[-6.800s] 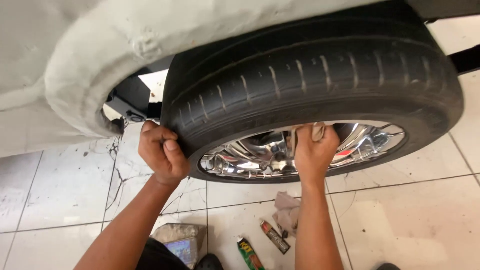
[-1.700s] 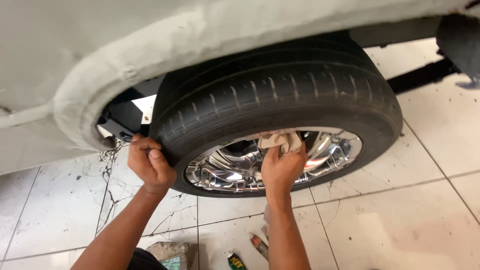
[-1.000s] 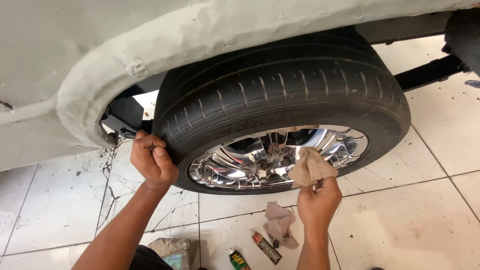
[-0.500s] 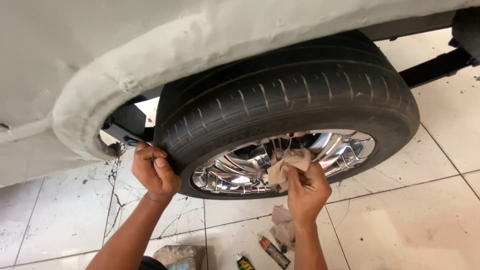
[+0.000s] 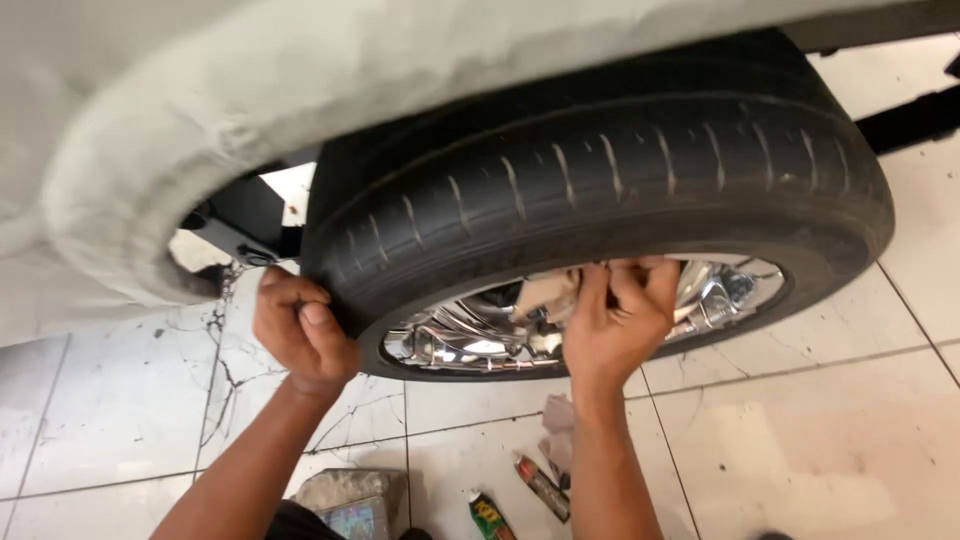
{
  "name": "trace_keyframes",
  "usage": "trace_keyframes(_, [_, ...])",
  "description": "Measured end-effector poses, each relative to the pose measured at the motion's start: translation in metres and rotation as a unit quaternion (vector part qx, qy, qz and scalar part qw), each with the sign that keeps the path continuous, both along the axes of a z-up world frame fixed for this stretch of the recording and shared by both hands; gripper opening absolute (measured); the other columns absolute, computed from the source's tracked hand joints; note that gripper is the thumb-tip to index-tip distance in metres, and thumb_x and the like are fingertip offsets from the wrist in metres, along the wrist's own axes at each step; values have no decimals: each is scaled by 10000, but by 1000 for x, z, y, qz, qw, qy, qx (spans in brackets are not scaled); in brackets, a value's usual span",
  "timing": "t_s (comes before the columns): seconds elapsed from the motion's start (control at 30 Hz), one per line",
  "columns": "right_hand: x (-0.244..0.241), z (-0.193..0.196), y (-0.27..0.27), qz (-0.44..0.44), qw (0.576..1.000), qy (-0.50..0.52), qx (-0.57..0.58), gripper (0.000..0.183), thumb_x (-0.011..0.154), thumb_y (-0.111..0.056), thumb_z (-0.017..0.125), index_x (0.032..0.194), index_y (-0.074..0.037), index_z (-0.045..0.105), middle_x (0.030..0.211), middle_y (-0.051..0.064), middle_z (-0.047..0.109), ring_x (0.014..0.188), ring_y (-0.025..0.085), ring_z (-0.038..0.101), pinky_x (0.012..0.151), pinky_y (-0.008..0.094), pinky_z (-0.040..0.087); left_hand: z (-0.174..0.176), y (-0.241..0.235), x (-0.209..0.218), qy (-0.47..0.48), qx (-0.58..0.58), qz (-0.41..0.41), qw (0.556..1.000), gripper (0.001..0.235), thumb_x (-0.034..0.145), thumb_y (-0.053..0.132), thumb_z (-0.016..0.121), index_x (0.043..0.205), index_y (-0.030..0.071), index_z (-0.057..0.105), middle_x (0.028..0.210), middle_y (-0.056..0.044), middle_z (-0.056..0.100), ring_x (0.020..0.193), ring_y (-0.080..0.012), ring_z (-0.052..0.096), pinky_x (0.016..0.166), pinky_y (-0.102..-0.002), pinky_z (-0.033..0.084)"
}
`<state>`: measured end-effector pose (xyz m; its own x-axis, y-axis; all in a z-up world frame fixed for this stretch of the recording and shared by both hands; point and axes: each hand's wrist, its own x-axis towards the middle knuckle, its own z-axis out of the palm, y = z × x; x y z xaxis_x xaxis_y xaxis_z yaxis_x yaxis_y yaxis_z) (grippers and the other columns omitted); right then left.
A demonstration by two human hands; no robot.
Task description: The person cleans the chrome rim of a car tire using a cloth. They wipe the spokes and the outer edge of the rim while holding the tire with their other hand. A tube of cleaning product is visible on the floor nearby.
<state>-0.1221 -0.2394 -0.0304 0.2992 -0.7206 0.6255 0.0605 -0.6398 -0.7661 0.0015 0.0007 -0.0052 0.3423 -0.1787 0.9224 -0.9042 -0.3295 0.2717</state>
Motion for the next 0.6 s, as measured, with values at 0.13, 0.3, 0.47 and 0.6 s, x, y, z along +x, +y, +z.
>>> trace_keyframes(0.13, [-11,-30,9,-4,1000,9,7,109,958,-1,726,1049,59,733,1069,119,584,910,237,628,784,353,505,1,-4,-2,5,-13,-2,1000,293,1090,258,456,943,6,487,796,-119,479,681,-240,437,614,-356,335])
trace_keyframes(0.3, [-20,-62,26,-30,999,-14,33,146,928,-1,751,1069,32,764,1041,76,611,901,191,641,753,296,519,2,-4,-2,7,-11,-5,1000,301,1095,274,449,957,8,480,805,-106,473,664,-214,436,620,-340,338])
trace_keyframes(0.47, [-4,-24,4,-1,998,-47,36,141,944,5,747,1076,54,745,1036,68,619,882,185,648,745,294,520,0,-3,-2,19,-11,-11,1000,287,1098,267,435,973,10,468,811,-95,458,667,-193,415,628,-330,327])
trace_keyframes(0.6, [9,-13,4,5,998,-48,39,150,1010,3,643,1133,67,701,1130,109,563,959,214,628,788,321,511,1,-2,-3,22,-5,-10,1000,285,1097,265,435,974,8,460,816,-93,455,673,-187,408,627,-326,325])
